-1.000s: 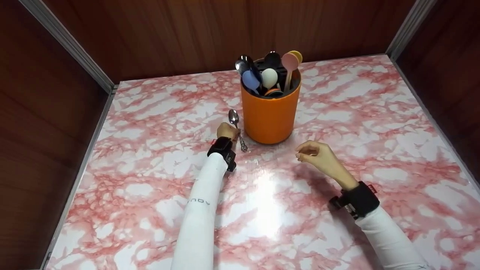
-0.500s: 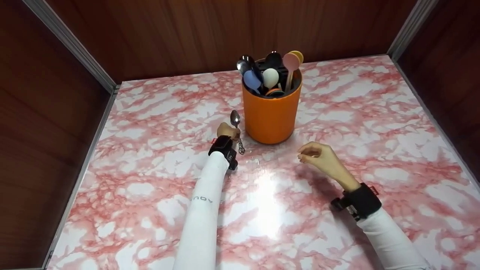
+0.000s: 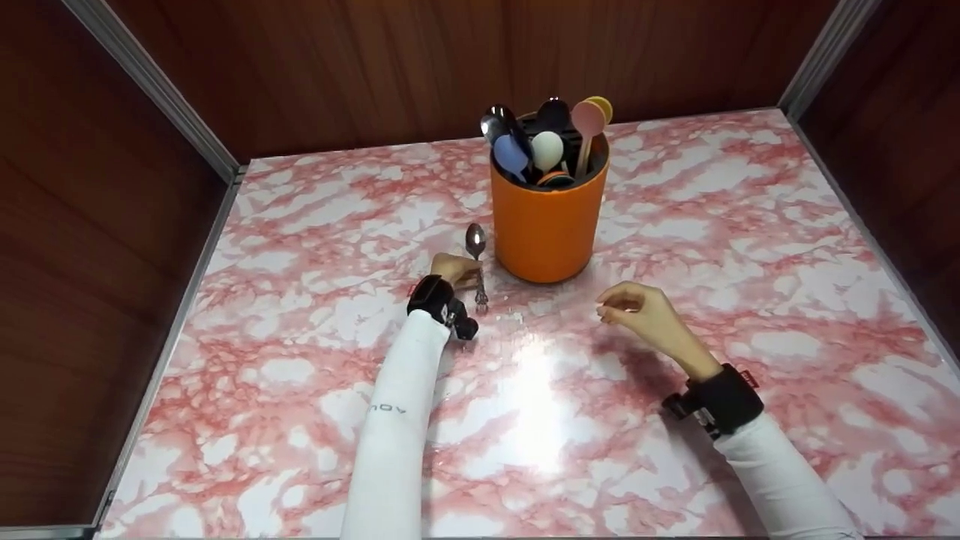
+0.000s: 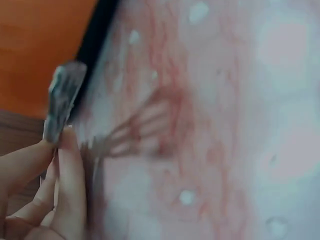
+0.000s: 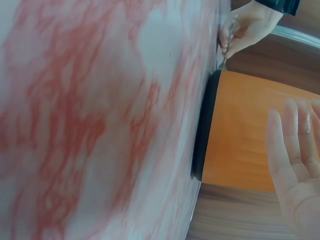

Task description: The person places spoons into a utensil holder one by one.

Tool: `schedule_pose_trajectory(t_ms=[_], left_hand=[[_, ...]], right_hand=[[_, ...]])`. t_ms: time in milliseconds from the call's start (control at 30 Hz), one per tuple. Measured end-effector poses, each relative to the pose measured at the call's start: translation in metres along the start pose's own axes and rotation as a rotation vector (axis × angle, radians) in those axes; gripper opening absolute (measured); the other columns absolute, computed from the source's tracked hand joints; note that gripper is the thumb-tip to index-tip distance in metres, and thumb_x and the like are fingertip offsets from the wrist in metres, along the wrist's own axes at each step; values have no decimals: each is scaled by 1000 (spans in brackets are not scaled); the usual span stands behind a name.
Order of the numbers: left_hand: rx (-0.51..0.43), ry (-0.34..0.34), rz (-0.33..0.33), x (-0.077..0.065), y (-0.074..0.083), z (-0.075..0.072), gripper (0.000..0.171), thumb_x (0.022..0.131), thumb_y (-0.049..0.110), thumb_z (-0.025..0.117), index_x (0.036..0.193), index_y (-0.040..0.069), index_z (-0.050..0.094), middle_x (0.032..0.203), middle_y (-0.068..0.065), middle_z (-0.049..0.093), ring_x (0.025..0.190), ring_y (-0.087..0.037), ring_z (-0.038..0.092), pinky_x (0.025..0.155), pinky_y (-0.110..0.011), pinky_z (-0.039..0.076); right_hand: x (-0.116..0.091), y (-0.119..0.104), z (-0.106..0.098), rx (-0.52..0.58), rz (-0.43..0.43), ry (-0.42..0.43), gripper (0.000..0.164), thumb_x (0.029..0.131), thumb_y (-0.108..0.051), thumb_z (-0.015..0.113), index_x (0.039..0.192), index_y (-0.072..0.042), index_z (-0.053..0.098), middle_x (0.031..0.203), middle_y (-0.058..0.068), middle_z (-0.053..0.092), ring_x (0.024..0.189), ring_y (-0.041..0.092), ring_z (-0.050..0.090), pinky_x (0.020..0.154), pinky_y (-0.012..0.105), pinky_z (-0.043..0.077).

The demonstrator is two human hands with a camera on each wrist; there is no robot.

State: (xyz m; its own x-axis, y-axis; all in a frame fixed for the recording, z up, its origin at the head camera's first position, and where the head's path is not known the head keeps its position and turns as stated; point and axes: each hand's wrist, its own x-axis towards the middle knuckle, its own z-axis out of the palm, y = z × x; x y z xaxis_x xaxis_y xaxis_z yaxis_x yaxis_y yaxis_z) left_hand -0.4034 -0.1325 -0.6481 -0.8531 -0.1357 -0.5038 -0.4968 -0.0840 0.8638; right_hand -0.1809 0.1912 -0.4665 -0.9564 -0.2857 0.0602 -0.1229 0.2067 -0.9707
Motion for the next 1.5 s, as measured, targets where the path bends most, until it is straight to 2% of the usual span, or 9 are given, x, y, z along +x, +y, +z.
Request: schedule_pose_trajectory(t_ms=[67, 133, 233, 300, 367, 700, 1033, 1267, 1500], left_hand=[[-69, 24, -37, -75, 35, 4, 10, 78, -9, 74, 85, -10, 66, 67, -15, 67, 57, -19, 67, 57, -27, 59], [-148, 0, -30, -82, 34, 1, 10, 79, -10, 73, 88, -10, 67, 71, -15, 67, 60, -18, 67, 60, -26, 60], [-228, -43, 15, -134, 53, 0, 9, 82, -11, 69, 90, -11, 66, 75, -14, 65, 65, -17, 66, 64, -24, 59], [-267, -71, 45, -132, 47, -3, 17, 82, -10, 70, 99, -12, 66, 83, -15, 65, 71, -19, 66, 72, -28, 59], [-268, -77, 65, -192, 74, 1, 13, 88, -12, 62, 101, -13, 63, 83, -14, 62, 70, -17, 64, 77, -28, 58], [-289, -178, 197, -225, 71, 0, 21, 89, -15, 57, 109, -22, 53, 81, -11, 61, 69, -16, 64, 92, -42, 53], [-230, -231, 252, -257, 68, 6, 9, 87, -16, 59, 90, -8, 58, 79, -8, 62, 66, -14, 62, 74, -31, 59], [-78, -248, 361, -268, 68, 17, 13, 84, -13, 65, 84, -1, 62, 75, -3, 62, 68, -10, 61, 83, -39, 57], [-79, -280, 389, -274, 68, 26, 17, 82, -14, 67, 81, 2, 61, 75, -1, 60, 70, -9, 58, 76, -29, 56]], right_hand=[[0, 0, 0, -7, -3, -3, 21, 90, 3, 65, 104, 18, 60, 94, 25, 66, 75, 8, 64, 71, 22, 56], [-1, 1, 0, -13, -5, -2, 22, 90, 3, 65, 104, 18, 60, 94, 24, 66, 75, 9, 64, 71, 22, 56], [-2, 2, 0, -23, -2, 3, 22, 90, 2, 65, 105, 17, 60, 93, 22, 67, 75, 9, 64, 70, 22, 56], [-3, 2, 0, -28, 3, 1, 23, 90, 1, 65, 105, 17, 60, 94, 22, 67, 75, 9, 64, 71, 22, 57], [-4, 2, 0, -36, 7, -1, 23, 90, 0, 65, 105, 17, 60, 93, 20, 67, 75, 9, 64, 71, 23, 57], [-4, -1, 4, -31, 21, -13, 25, 91, -2, 66, 105, 17, 60, 94, 19, 67, 77, 8, 64, 72, 23, 57], [1, -4, 13, -34, -17, -50, 23, 90, -1, 66, 105, 16, 61, 95, 21, 67, 79, 9, 63, 73, 20, 55], [9, -10, 21, -86, -28, -91, 24, 90, -2, 66, 109, 12, 64, 103, 23, 67, 88, 9, 63, 78, 19, 53], [17, -17, 29, -80, -19, -132, 32, 91, -6, 66, 118, 11, 62, 112, 21, 66, 97, 23, 64, 84, 22, 53]])
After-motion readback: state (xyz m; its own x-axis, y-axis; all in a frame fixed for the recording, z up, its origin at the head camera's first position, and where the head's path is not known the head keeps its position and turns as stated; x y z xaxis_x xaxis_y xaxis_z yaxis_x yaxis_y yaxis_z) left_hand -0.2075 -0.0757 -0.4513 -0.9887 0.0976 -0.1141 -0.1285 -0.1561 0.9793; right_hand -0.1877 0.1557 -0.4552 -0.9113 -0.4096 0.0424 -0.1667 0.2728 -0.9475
